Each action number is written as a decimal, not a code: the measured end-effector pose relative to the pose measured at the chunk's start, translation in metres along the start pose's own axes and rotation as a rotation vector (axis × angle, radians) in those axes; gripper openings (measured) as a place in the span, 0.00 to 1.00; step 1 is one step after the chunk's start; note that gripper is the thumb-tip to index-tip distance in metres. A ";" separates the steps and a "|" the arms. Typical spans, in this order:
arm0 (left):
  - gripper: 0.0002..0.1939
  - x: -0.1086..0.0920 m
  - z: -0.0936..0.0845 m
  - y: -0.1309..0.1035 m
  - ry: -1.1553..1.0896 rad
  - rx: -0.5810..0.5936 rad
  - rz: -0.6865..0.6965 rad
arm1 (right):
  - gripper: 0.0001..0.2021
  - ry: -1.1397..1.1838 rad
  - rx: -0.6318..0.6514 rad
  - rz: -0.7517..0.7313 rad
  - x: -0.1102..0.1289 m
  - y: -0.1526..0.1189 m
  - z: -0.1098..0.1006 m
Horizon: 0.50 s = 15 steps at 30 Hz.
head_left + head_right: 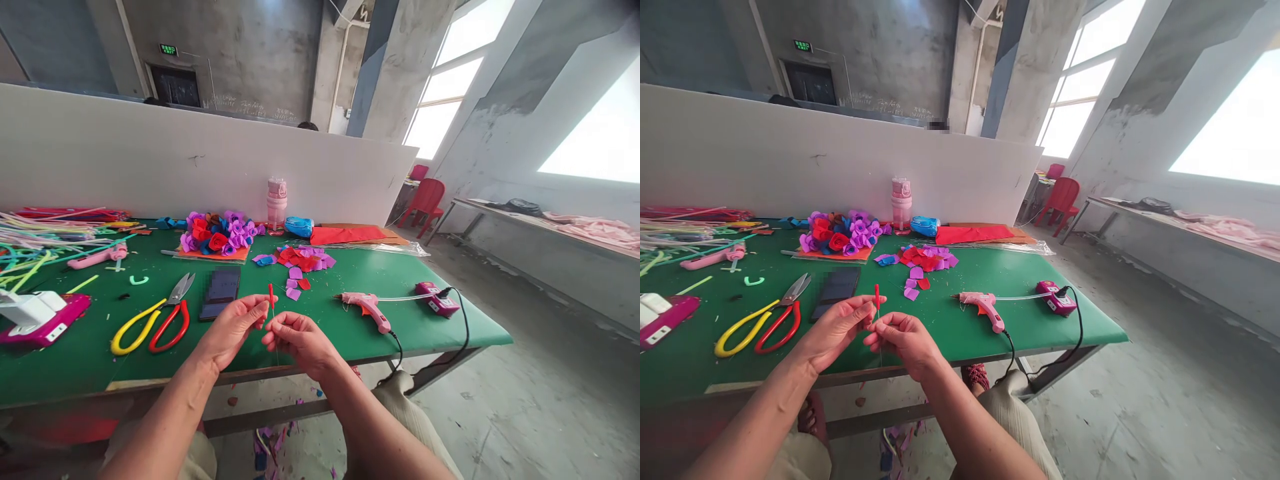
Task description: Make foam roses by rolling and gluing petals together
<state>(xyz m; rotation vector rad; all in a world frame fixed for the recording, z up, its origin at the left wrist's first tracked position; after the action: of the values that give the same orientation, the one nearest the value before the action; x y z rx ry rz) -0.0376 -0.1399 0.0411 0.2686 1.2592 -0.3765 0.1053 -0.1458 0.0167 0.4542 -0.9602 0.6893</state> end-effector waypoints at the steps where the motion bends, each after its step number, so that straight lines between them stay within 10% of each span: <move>1: 0.15 0.000 0.000 0.000 0.002 0.006 -0.006 | 0.17 0.001 0.016 0.007 -0.001 0.000 0.000; 15: 0.20 0.004 0.006 0.002 -0.151 0.067 0.034 | 0.17 0.060 0.057 0.028 -0.002 -0.001 0.005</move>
<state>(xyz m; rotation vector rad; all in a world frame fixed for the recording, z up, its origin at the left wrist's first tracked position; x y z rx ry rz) -0.0306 -0.1408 0.0394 0.3130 1.0933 -0.4032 0.1020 -0.1505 0.0177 0.4692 -0.8938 0.7529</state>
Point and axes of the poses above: each hand's wrist, its own y-axis towards the middle knuckle, its own z-axis out of the palm, x = y × z, the point moved 2 cm from there along y, towards the middle knuckle, and after that the axes turned 15 degrees about x, right-handed, at the moved point
